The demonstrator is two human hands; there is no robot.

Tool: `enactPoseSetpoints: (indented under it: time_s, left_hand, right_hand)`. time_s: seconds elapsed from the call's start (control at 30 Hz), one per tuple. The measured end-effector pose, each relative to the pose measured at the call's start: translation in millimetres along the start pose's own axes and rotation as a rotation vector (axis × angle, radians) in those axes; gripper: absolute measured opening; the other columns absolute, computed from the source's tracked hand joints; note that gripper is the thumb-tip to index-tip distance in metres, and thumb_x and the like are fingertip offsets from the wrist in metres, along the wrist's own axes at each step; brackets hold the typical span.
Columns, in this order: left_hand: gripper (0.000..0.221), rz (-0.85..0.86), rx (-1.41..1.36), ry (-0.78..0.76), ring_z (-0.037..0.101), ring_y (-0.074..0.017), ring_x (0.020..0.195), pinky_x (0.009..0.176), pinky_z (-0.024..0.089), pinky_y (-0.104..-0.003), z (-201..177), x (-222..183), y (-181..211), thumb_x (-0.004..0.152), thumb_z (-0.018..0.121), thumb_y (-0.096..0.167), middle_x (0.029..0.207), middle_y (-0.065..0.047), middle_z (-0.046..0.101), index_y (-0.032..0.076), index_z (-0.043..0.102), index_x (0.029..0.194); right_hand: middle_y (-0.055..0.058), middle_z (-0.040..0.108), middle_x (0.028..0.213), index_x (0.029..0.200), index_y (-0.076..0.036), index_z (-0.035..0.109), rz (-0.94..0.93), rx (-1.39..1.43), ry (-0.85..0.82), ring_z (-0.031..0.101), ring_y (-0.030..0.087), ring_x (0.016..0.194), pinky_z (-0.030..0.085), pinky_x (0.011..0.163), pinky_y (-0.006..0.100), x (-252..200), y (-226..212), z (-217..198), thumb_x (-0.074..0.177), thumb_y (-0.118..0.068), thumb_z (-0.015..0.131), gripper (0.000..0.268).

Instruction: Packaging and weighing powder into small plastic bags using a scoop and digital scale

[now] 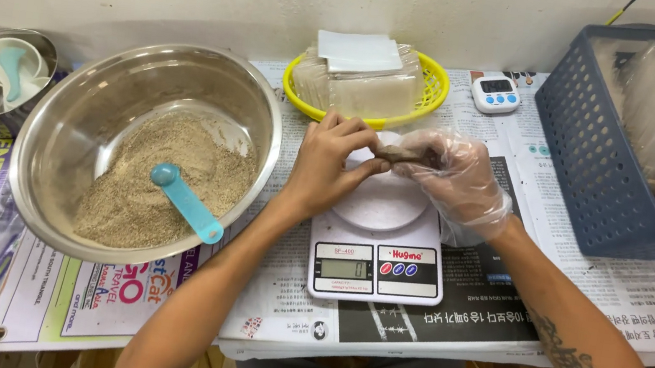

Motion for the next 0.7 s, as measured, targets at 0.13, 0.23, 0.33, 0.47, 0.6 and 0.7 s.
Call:
enactPoseSetpoints:
  time_s: [0.13,0.23,0.33,0.47,0.6,0.7]
  left_hand:
    - [0.015,-0.054,-0.06,0.036,0.057,-0.0175,0.093,0.081,0.042,-0.033,-2.8,-15.2,-0.7,0.087,0.078,0.038,0.092,0.009,0.067,0.026,0.07,0.087]
    - [0.014,-0.081,-0.072,0.053,0.056,-0.0166,0.091,0.08,0.041,-0.031,-7.9,-19.2,1.7,0.09,0.076,0.037,0.09,0.009,0.067,0.025,0.07,0.085]
    - [0.01,-0.054,-0.025,0.072,0.056,-0.0163,0.09,0.08,0.039,-0.031,-12.2,-17.9,5.5,0.092,0.074,0.035,0.09,0.009,0.067,0.026,0.071,0.088]
    - [0.022,-0.006,0.051,0.069,0.057,-0.0189,0.091,0.081,0.039,-0.035,-11.6,-19.8,6.5,0.083,0.081,0.041,0.091,0.007,0.067,0.025,0.07,0.095]
    - [0.024,0.033,0.085,0.035,0.056,-0.0199,0.091,0.081,0.038,-0.036,-4.2,-20.9,4.5,0.082,0.081,0.039,0.089,0.006,0.066,0.022,0.068,0.094]
    - [0.018,0.01,0.078,0.055,0.056,-0.0195,0.087,0.081,0.039,-0.035,-4.0,-22.7,0.3,0.081,0.082,0.03,0.084,0.005,0.065,0.02,0.069,0.09]
  right_hand:
    - [0.012,0.071,0.083,0.112,0.002,0.074,0.044,0.003,0.091,0.062,0.014,0.075,0.054,0.064,0.03,-8.3,10.7,4.0,0.079,0.003,0.085,0.034]
    - [0.014,0.072,0.083,0.111,0.0,0.073,0.016,-0.013,0.071,0.062,0.016,0.07,0.052,0.061,0.029,-11.5,12.1,3.3,0.081,0.003,0.083,0.032]
    - [0.013,0.073,0.083,0.105,-0.003,0.075,-0.086,-0.09,0.032,0.062,0.018,0.068,0.05,0.06,0.029,-12.4,14.1,0.7,0.087,-0.005,0.08,0.019]
    - [0.017,0.072,0.086,0.101,-0.001,0.075,-0.29,-0.446,-0.022,0.064,0.028,0.081,0.054,0.073,0.039,-6.5,6.1,0.8,0.088,-0.016,0.083,0.022]
    - [0.015,0.072,0.099,0.103,-0.004,0.076,-0.25,-0.626,-0.044,0.061,0.029,0.102,0.049,0.094,0.045,-14.2,10.9,7.8,0.091,-0.029,0.08,0.027]
    - [0.008,0.066,0.093,0.101,-0.001,0.075,-0.194,-0.768,0.081,0.055,0.018,0.097,0.041,0.103,0.031,-14.7,-10.8,15.7,0.099,-0.003,0.059,0.017]
Point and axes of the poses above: each hand's wrist, its own x-axis towards the middle knuckle, its own z-axis out of the palm, y = z × x, the point moved 2 cm from there along x, towards the middle knuckle
